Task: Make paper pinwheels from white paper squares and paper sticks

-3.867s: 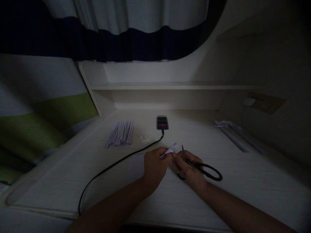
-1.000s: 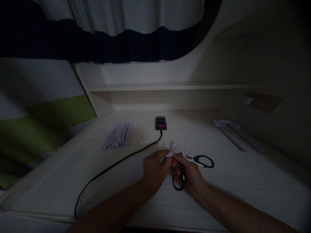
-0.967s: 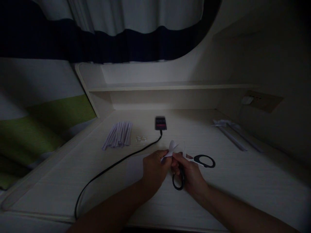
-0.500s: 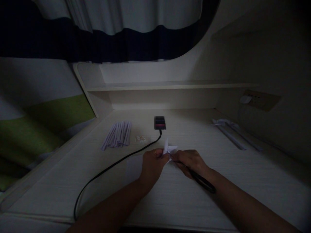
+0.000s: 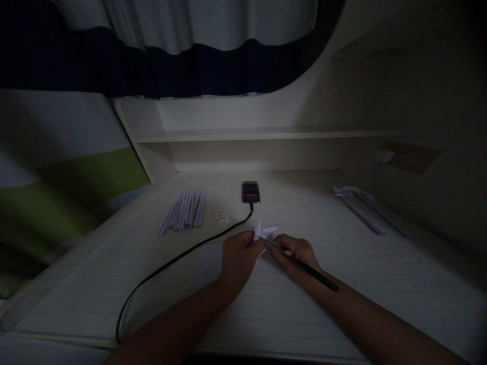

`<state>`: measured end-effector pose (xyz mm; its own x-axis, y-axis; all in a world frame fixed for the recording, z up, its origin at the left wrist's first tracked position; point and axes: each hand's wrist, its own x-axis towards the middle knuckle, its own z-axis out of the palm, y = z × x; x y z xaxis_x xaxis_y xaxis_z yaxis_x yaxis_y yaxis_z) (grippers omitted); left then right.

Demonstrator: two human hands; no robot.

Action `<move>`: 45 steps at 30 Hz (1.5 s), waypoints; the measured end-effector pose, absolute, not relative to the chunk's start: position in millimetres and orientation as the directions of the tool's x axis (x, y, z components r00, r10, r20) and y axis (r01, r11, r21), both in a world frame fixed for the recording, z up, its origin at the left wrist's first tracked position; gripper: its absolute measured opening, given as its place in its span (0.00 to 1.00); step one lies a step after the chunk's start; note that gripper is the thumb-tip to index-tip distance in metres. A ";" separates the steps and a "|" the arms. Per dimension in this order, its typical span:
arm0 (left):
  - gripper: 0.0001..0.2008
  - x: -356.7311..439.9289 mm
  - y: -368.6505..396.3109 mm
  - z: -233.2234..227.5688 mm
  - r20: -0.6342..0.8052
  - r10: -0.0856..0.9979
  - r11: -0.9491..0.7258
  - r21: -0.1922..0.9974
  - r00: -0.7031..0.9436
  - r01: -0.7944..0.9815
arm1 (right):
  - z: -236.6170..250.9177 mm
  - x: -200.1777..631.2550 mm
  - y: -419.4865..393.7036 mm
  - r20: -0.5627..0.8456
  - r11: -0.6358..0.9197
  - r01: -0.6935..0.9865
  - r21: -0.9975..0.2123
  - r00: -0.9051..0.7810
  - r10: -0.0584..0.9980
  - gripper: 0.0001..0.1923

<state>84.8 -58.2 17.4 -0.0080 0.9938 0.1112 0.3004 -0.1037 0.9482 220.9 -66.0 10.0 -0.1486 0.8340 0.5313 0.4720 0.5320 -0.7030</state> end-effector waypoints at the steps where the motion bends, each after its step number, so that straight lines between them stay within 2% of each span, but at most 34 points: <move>1: 0.08 85.0 -58.9 16.4 0.135 0.991 -0.129 0.948 0.002 0.291 | 10.0 215.4 -68.6 0.466 0.435 0.422 -0.795 -0.034 0.884 0.15; 3: 0.09 84.7 -59.8 14.0 0.178 0.983 -0.180 0.941 0.032 0.285 | 10.2 205.9 -72.8 0.282 0.251 0.254 -0.934 0.094 0.955 0.15; 5: 0.10 83.8 -60.3 12.4 0.215 0.976 -0.218 0.918 0.047 0.331 | 10.4 199.3 -75.4 0.136 0.130 0.060 -0.990 0.114 0.984 0.16; 11: 0.11 82.5 -62.7 15.6 0.268 0.962 -0.259 0.845 0.049 0.468 | 8.3 190.8 -77.4 -0.051 -0.012 -0.366 -0.930 0.097 0.994 0.16; 15: 0.11 82.4 -63.3 15.3 0.269 0.961 -0.261 0.824 0.058 0.503 | 6.2 187.9 -77.1 -0.053 -0.028 -0.443 -0.896 0.044 0.998 0.16; 18: 0.11 81.3 -60.3 11.7 0.243 0.966 -0.255 0.846 0.088 0.468 | 6.9 188.1 -78.2 -0.043 -0.012 -0.344 -0.939 0.083 0.996 0.15; 21: 0.09 80.5 -55.4 9.0 0.225 0.971 -0.238 0.888 0.079 0.393 | 6.7 192.0 -78.0 0.044 0.053 -0.068 -0.996 0.127 0.991 0.15; 23: 0.08 80.2 -52.0 8.7 0.187 0.981 -0.192 0.923 0.050 0.334 | 4.0 197.9 -74.8 0.183 0.163 0.159 -0.974 0.119 0.976 0.15; 24: 0.08 80.1 -50.4 8.9 0.156 0.987 -0.159 0.939 0.033 0.306 | 2.0 201.9 -72.1 0.279 0.247 0.274 -0.929 0.084 0.957 0.14; 26: 0.08 80.1 -47.9 10.0 0.091 0.996 -0.093 0.964 0.021 0.249 | -2.0 210.9 -65.5 0.477 0.452 0.467 -0.760 -0.071 0.876 0.11; 29: 0.07 80.6 -46.1 12.0 0.017 0.999 -0.023 0.987 0.041 0.160 | -4.7 223.0 -57.1 0.598 0.623 0.566 -0.539 -0.264 0.757 0.10; 32: 0.08 80.7 -44.1 11.9 -0.025 0.997 0.021 0.998 0.067 0.062 | -1.7 227.9 -56.3 0.619 0.657 0.566 -0.498 -0.299 0.727 0.10; 35: 0.08 77.5 -37.1 8.0 -0.024 0.999 0.024 1.000 0.046 0.000 | 3.9 227.7 -60.3 0.590 0.622 0.506 -0.597 -0.247 0.769 0.10; 38: 0.09 69.4 -24.9 3.0 -0.026 0.998 0.025 1.000 -0.060 -0.017 | 8.5 230.7 -59.0 0.510 0.477 0.477 -0.738 -0.070 0.858 0.11; 40: 0.08 63.0 -16.7 1.8 -0.055 0.993 0.048 0.996 -0.107 -0.071 | 9.4 236.6 -52.9 0.442 0.357 0.520 -0.776 0.045 0.896 0.13; 42: 0.08 57.4 -10.4 2.9 -0.077 0.989 0.055 0.983 -0.122 -0.177 | 7.7 243.4 -44.8 0.402 0.329 0.626 -0.706 -0.027 0.915 0.13; 45: 0.07 52.1 -5.2 6.2 -0.078 0.990 0.039 0.950 -0.116 -0.309 | -0.4 247.7 -34.8 0.327 0.341 0.792 -0.507 -0.189 0.926 0.09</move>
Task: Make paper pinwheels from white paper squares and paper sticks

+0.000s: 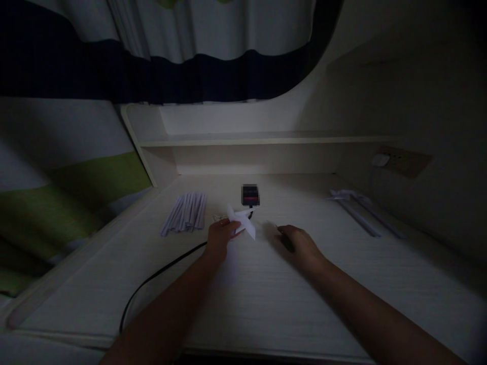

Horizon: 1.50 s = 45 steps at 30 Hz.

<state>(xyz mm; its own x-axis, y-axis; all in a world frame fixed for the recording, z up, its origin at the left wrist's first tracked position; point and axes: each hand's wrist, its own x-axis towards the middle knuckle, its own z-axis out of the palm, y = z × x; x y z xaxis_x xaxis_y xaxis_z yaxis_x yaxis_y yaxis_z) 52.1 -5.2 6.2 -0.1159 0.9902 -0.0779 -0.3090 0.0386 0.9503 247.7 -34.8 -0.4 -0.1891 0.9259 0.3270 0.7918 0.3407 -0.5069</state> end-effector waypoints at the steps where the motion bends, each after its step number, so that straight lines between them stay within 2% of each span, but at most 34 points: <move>1: 0.06 51.0 -4.2 6.9 -0.072 0.992 0.033 0.941 -0.103 -0.336 | -4.3 246.9 -32.7 0.299 0.327 0.830 -0.453 -0.204 0.932 0.09; 4: 0.07 49.4 -2.9 6.4 -0.053 0.997 0.028 0.919 -0.053 -0.393 | -16.5 240.9 -29.4 0.219 0.298 0.880 -0.370 -0.230 0.948 0.14; 10: 0.08 52.7 -6.4 5.6 -0.042 0.999 0.051 0.929 0.032 -0.366 | -27.8 235.6 -28.4 0.156 0.372 0.833 -0.409 -0.338 0.928 0.11; 15: 0.08 56.8 -11.2 7.8 -0.104 0.992 0.121 0.932 0.069 -0.341 | -17.5 234.4 -30.5 0.081 0.388 0.832 -0.396 -0.389 0.918 0.11; 19: 0.09 57.1 -10.0 3.7 -0.091 0.991 0.122 0.925 0.103 -0.361 | -9.5 236.5 -31.2 0.072 0.430 0.813 -0.392 -0.439 0.895 0.07; 21: 0.09 56.8 -8.9 1.3 -0.073 0.992 0.105 0.925 0.101 -0.365 | -7.8 237.1 -31.6 0.111 0.436 0.789 -0.432 -0.434 0.894 0.07; 23: 0.09 57.0 -8.7 -0.2 -0.052 0.994 0.083 0.929 0.094 -0.360 | -6.1 235.5 -32.9 0.189 0.403 0.719 -0.567 -0.362 0.913 0.07; 26: 0.10 59.1 -10.6 -0.5 -0.069 0.993 0.099 0.938 0.101 -0.332 | -3.6 229.1 -35.8 0.191 0.281 0.415 -0.866 -0.245 0.951 0.13; 28: 0.09 61.9 -13.1 -0.1 -0.099 0.988 0.131 0.942 0.115 -0.310 | -3.6 223.9 -36.8 0.129 0.180 0.209 -0.961 -0.236 0.963 0.16; 31: 0.08 67.7 -16.9 -0.5 -0.111 0.989 0.134 0.957 0.101 -0.256 | -8.1 218.5 -36.1 0.101 0.127 0.124 -0.984 -0.195 0.976 0.15; 37: 0.09 76.6 -20.8 -5.8 -0.066 0.998 0.065 0.988 -0.002 -0.137 | -23.0 216.3 -35.4 0.119 0.130 0.307 -0.943 -0.056 0.991 0.06; 40: 0.08 78.5 -22.1 -7.4 -0.038 0.999 0.035 0.992 -0.028 -0.120 | -26.7 214.1 -36.3 0.141 0.146 0.334 -0.931 -0.038 0.989 0.06; 45: 0.04 71.9 -15.1 -7.9 -0.032 0.998 0.024 0.991 -0.063 -0.133 | -20.2 206.6 -40.3 0.135 0.147 0.252 -0.956 -0.062 0.989 0.10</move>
<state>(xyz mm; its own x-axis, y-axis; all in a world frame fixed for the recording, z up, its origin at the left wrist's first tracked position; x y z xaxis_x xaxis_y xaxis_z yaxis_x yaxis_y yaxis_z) 71.9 -15.1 -7.9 -0.0626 0.9975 -0.0324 -0.1331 0.0238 0.9908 206.6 -40.3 -20.2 -0.0622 0.9889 0.1353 0.2524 0.1467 -0.9564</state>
